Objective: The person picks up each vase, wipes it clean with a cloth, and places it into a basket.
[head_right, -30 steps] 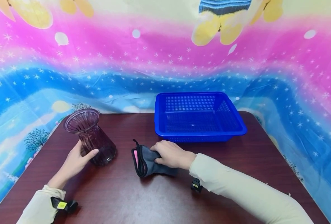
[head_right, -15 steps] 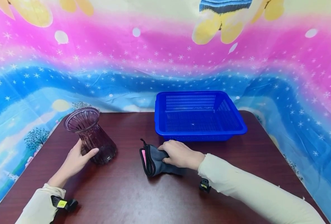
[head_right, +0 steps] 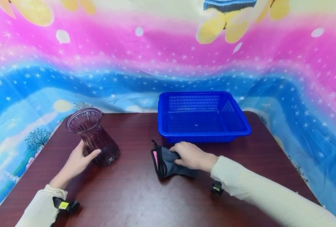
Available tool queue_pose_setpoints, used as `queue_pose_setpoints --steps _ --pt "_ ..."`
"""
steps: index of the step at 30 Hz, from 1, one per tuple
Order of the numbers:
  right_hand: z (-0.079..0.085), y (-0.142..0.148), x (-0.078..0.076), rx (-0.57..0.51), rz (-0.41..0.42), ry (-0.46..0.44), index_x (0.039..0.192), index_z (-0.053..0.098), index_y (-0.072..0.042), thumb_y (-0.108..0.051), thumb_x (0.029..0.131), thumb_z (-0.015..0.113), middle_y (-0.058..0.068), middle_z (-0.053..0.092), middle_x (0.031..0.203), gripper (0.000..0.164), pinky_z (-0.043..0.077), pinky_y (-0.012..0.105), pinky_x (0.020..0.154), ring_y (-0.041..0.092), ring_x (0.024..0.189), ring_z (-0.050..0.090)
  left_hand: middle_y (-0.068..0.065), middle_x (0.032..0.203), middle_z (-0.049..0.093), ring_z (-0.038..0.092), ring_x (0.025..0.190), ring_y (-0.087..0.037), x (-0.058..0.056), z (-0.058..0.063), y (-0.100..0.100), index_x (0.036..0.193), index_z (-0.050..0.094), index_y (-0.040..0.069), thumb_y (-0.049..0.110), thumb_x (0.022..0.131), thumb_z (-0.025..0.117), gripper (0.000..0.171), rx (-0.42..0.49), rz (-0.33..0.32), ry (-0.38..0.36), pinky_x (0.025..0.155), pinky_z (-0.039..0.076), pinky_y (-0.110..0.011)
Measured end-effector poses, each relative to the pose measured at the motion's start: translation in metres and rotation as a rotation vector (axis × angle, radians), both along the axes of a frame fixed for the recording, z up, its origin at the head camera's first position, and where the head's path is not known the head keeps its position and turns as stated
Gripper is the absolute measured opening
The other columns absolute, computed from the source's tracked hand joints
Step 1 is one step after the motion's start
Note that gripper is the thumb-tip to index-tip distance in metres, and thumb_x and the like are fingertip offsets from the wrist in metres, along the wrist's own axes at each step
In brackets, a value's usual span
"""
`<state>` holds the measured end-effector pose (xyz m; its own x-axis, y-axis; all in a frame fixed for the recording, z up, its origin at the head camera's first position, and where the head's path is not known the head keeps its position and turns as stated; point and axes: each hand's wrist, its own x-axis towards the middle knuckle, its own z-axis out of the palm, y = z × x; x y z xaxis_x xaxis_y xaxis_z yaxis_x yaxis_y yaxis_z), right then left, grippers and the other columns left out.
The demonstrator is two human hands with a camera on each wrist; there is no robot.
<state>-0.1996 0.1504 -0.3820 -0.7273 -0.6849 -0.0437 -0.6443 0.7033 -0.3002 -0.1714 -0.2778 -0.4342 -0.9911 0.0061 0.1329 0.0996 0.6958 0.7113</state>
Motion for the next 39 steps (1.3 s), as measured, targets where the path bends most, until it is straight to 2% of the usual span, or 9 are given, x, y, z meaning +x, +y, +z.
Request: queue_pose_setpoints --steps 12,18,21,26,33,39 --pt "-0.002 0.023 -0.002 0.032 -0.016 0.003 0.12 0.072 -0.006 -0.014 0.086 0.077 0.004 0.074 0.112 0.035 0.054 0.043 0.091 0.018 0.103 0.066 -0.029 0.148 0.05 0.048 0.137 -0.048 0.0 0.0 0.0 0.16 0.021 0.012 0.043 0.095 0.066 0.085 -0.007 -0.002 0.01 0.108 0.039 -0.067" --pt "-0.002 0.028 -0.005 0.039 -0.015 -0.038 0.116 0.074 -0.009 -0.014 0.086 0.077 -0.004 0.072 0.1 0.03 0.051 0.034 0.081 0.01 0.09 0.06 -0.029 0.148 0.051 0.048 0.137 -0.048 0.0 -0.001 0.001 0.159 0.022 0.011 0.043 0.095 0.066 0.084 -0.002 -0.003 0.006 0.108 0.039 -0.066" --pt "-0.004 0.029 -0.006 0.054 -0.008 -0.039 0.117 0.074 -0.008 -0.015 0.086 0.078 -0.004 0.071 0.099 0.031 0.05 0.034 0.079 0.009 0.089 0.059 -0.029 0.146 0.052 0.049 0.136 -0.048 -0.001 -0.001 0.001 0.159 0.024 0.011 0.042 0.095 0.066 0.082 -0.001 -0.003 0.012 0.108 0.04 -0.066" --pt "-0.006 0.03 -0.005 0.081 -0.02 -0.039 0.121 0.072 -0.006 -0.018 0.086 0.078 0.001 0.07 0.104 0.037 0.049 0.036 0.082 0.012 0.092 0.059 -0.029 0.146 0.053 0.049 0.136 -0.047 -0.001 -0.003 0.0 0.159 0.024 0.011 0.043 0.095 0.066 0.082 -0.001 0.0 0.015 0.107 0.04 -0.066" --pt "-0.013 0.032 0.001 0.12 -0.061 -0.054 0.133 0.064 -0.006 -0.028 0.087 0.078 0.008 0.063 0.122 0.053 0.051 0.041 0.087 0.022 0.107 0.057 -0.029 0.146 0.052 0.049 0.136 -0.048 0.0 -0.003 0.001 0.159 0.023 0.012 0.043 0.095 0.066 0.083 -0.003 -0.005 0.014 0.107 0.04 -0.067" --pt "-0.019 0.035 0.003 0.136 -0.05 -0.041 0.141 0.057 -0.007 -0.033 0.087 0.077 0.012 0.058 0.133 0.064 0.049 0.047 0.095 0.027 0.115 0.054 -0.029 0.145 0.053 0.05 0.135 -0.047 0.0 -0.003 0.0 0.159 0.024 0.011 0.042 0.096 0.066 0.081 0.002 -0.006 0.016 0.107 0.04 -0.066"
